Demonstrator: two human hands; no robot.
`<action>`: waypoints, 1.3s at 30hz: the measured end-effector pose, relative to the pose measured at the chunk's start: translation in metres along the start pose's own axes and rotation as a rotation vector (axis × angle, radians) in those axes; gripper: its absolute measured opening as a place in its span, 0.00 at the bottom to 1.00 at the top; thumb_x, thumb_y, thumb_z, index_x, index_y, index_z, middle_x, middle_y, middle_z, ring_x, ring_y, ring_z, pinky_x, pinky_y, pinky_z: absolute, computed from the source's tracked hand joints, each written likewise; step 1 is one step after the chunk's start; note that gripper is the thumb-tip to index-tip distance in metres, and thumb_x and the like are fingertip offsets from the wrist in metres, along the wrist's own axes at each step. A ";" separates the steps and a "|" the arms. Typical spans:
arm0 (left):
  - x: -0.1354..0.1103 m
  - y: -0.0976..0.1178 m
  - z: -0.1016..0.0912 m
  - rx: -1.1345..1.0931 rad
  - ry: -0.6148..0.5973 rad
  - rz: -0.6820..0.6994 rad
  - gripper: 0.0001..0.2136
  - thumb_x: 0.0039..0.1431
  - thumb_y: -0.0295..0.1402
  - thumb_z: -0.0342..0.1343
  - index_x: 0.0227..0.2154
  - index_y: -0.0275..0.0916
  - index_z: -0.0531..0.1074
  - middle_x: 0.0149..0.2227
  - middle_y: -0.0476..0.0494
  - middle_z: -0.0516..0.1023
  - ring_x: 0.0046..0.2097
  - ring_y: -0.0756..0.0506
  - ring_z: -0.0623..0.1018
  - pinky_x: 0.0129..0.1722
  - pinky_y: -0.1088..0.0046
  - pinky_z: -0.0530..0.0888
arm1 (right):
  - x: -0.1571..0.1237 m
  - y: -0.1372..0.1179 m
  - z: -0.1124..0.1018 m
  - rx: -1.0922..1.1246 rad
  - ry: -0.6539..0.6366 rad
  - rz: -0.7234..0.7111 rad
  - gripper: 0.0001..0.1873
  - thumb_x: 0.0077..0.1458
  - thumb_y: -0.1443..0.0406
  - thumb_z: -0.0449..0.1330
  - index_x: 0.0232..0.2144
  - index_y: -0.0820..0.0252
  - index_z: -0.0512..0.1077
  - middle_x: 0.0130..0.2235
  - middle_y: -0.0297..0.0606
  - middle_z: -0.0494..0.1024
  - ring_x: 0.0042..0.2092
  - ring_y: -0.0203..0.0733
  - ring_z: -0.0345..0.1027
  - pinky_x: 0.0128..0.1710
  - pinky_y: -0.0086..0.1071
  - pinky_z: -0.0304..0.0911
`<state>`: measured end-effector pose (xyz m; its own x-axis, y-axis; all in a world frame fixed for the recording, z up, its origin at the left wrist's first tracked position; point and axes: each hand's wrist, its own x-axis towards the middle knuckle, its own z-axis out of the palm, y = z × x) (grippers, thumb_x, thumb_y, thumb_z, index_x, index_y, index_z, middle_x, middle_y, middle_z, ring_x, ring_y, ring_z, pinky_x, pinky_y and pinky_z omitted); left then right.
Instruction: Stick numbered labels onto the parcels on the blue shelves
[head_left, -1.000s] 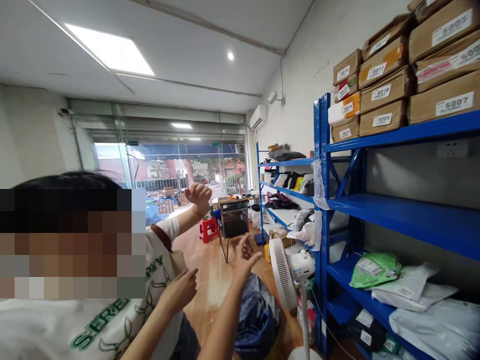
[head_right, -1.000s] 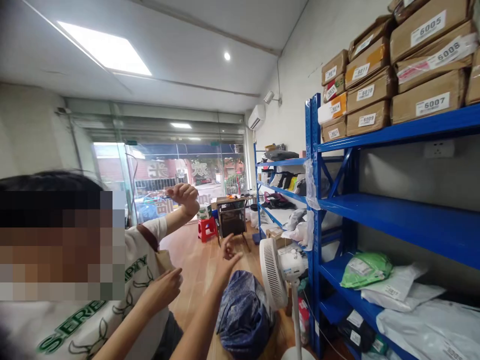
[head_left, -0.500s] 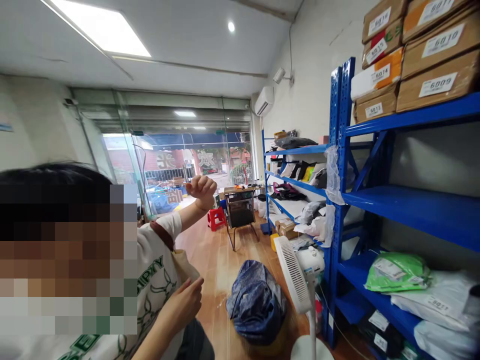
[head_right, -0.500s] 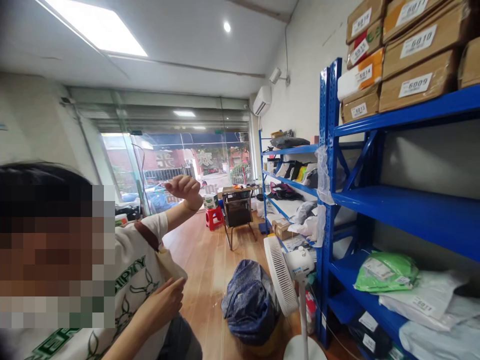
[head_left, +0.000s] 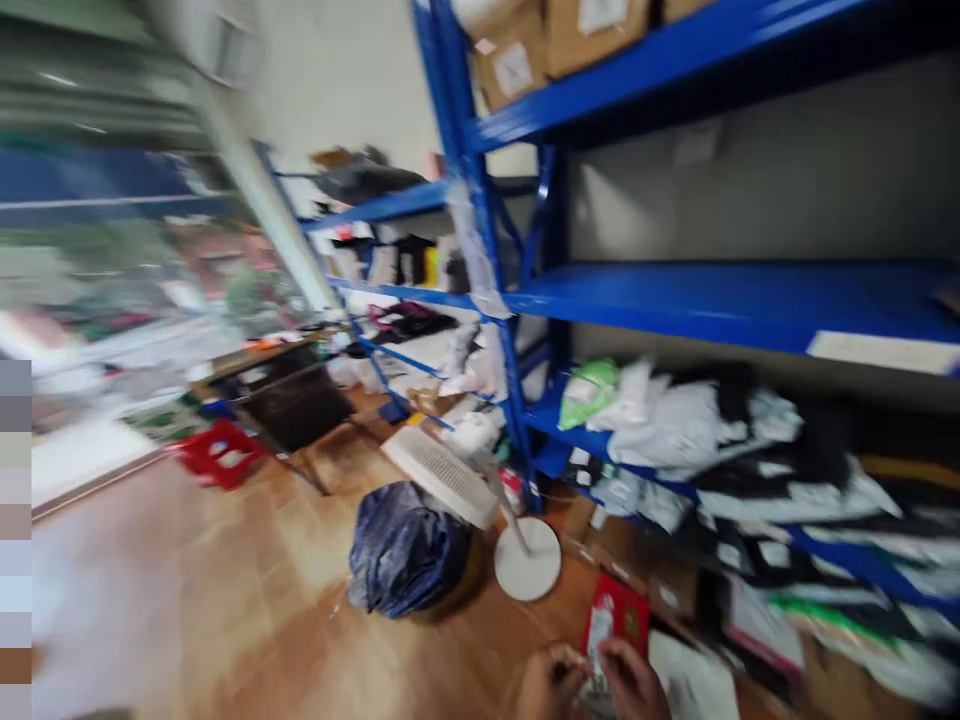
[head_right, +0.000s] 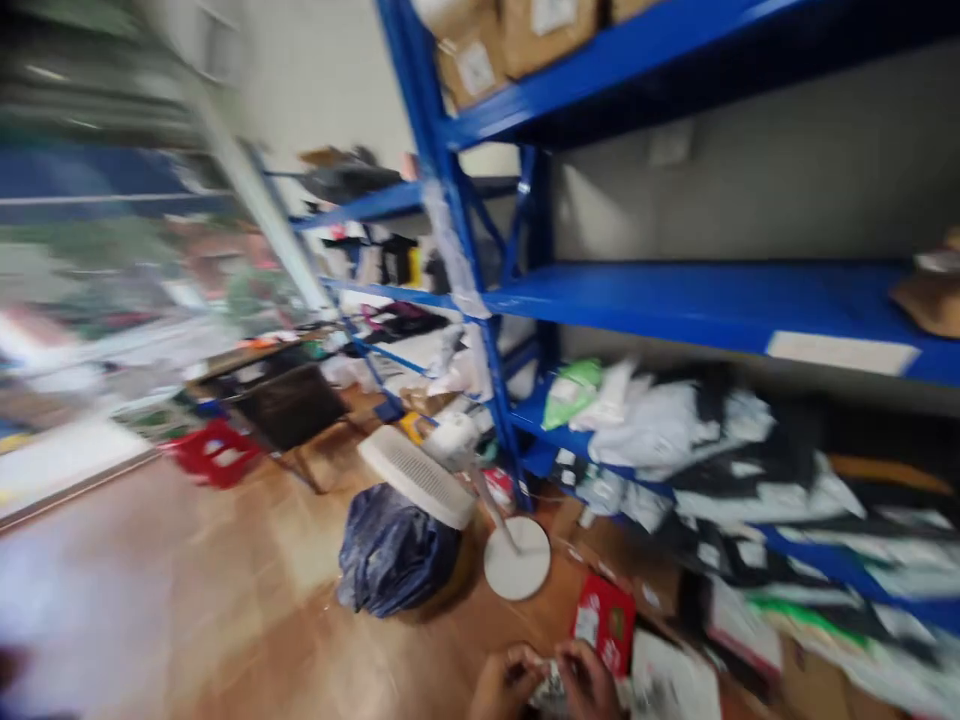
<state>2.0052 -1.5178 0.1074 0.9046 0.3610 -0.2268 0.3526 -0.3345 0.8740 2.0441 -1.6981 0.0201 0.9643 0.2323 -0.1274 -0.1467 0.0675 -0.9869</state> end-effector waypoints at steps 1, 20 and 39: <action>0.004 -0.011 0.036 -0.014 -0.107 0.003 0.15 0.35 0.55 0.61 0.12 0.51 0.71 0.18 0.46 0.73 0.27 0.37 0.77 0.28 0.59 0.72 | -0.002 0.009 -0.006 0.003 0.052 0.034 0.22 0.47 0.46 0.62 0.31 0.59 0.75 0.33 0.40 0.77 0.38 0.48 0.72 0.40 0.41 0.68; -0.026 -0.022 0.174 0.142 -0.636 0.207 0.15 0.53 0.51 0.51 0.19 0.50 0.70 0.23 0.48 0.72 0.30 0.39 0.74 0.33 0.63 0.70 | -0.090 0.060 -0.127 -0.031 0.293 0.090 0.15 0.46 0.54 0.65 0.31 0.58 0.75 0.30 0.36 0.75 0.33 0.43 0.67 0.34 0.34 0.61; -0.088 -0.052 0.159 0.052 -0.920 0.090 0.15 0.53 0.47 0.56 0.30 0.39 0.77 0.31 0.44 0.78 0.38 0.42 0.76 0.42 0.70 0.71 | -0.187 0.046 -0.078 0.123 0.609 0.082 0.14 0.51 0.53 0.62 0.27 0.57 0.71 0.27 0.34 0.69 0.31 0.39 0.62 0.31 0.31 0.58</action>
<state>1.9456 -1.6707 0.0134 0.7551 -0.4941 -0.4310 0.2622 -0.3749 0.8892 1.8746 -1.8138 -0.0091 0.8963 -0.3504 -0.2716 -0.2149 0.1924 -0.9575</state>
